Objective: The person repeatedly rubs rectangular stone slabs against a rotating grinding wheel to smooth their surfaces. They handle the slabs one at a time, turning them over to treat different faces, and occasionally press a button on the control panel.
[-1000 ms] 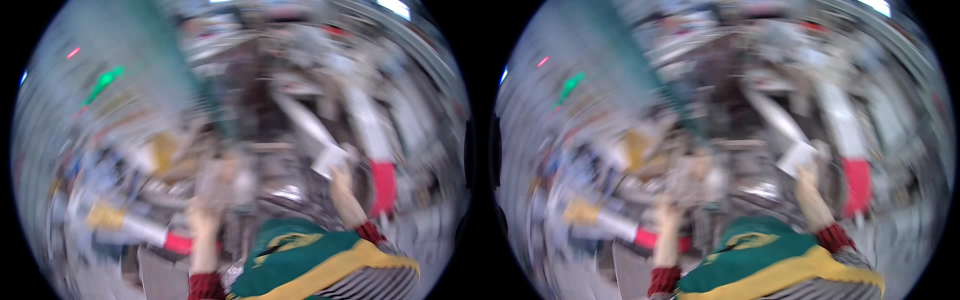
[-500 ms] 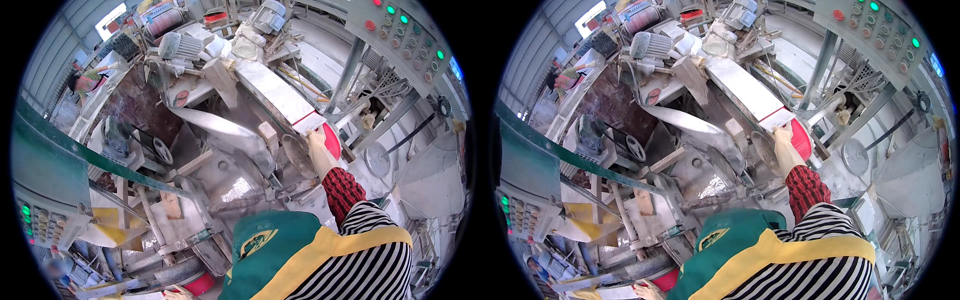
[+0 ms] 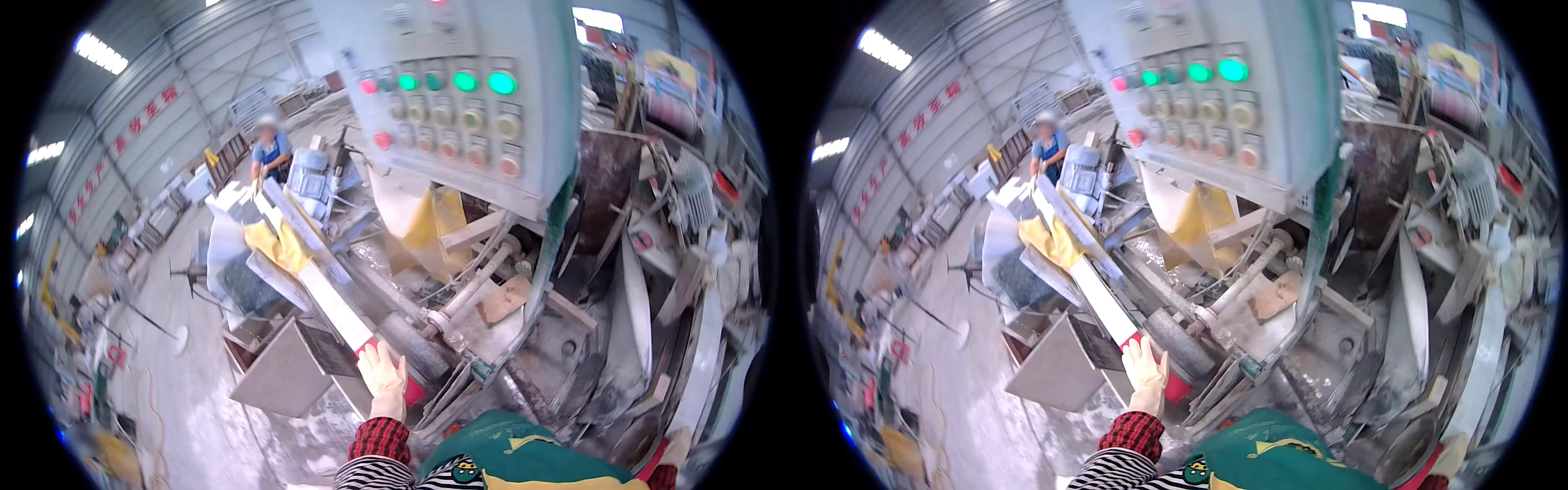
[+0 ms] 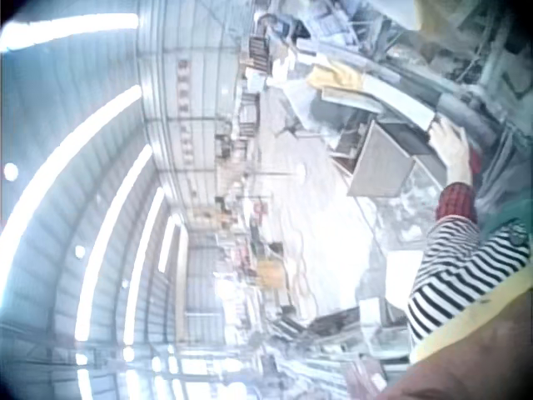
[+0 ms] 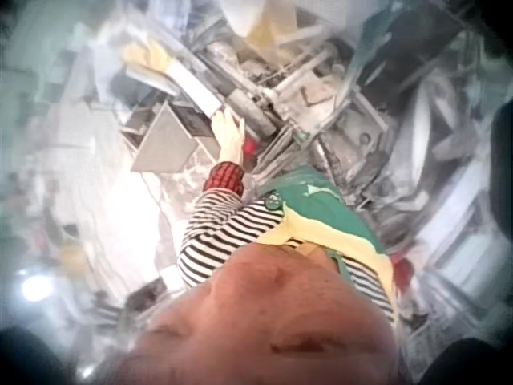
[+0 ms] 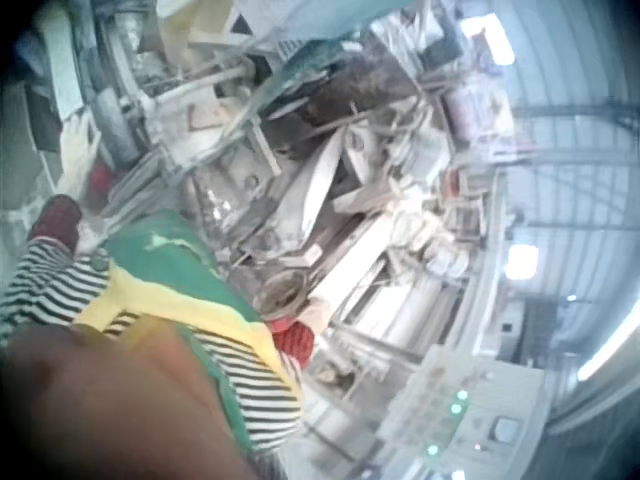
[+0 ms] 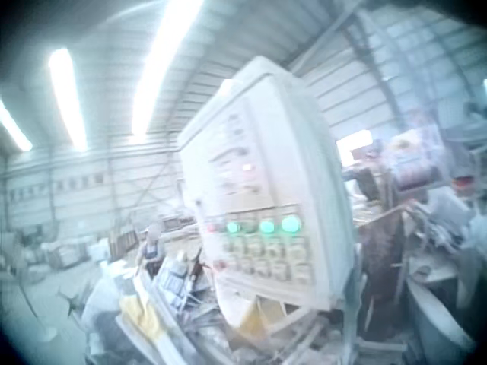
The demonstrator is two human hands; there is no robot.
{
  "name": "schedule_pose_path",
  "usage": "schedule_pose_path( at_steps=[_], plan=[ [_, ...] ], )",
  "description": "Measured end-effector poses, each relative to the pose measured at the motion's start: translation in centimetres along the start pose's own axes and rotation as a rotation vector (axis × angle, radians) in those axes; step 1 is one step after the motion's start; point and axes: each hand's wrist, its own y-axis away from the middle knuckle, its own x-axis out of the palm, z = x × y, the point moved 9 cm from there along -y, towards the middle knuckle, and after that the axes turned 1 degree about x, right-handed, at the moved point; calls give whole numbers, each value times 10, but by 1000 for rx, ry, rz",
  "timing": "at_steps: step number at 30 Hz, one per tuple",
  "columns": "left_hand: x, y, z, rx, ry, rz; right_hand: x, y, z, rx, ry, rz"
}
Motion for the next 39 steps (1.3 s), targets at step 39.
schedule_pose_path(
  at_steps=[39],
  plan=[
    [54, -30, 45, -245, 334, 261, 205, 253, 417, -202, -809, 1240]
  ],
)
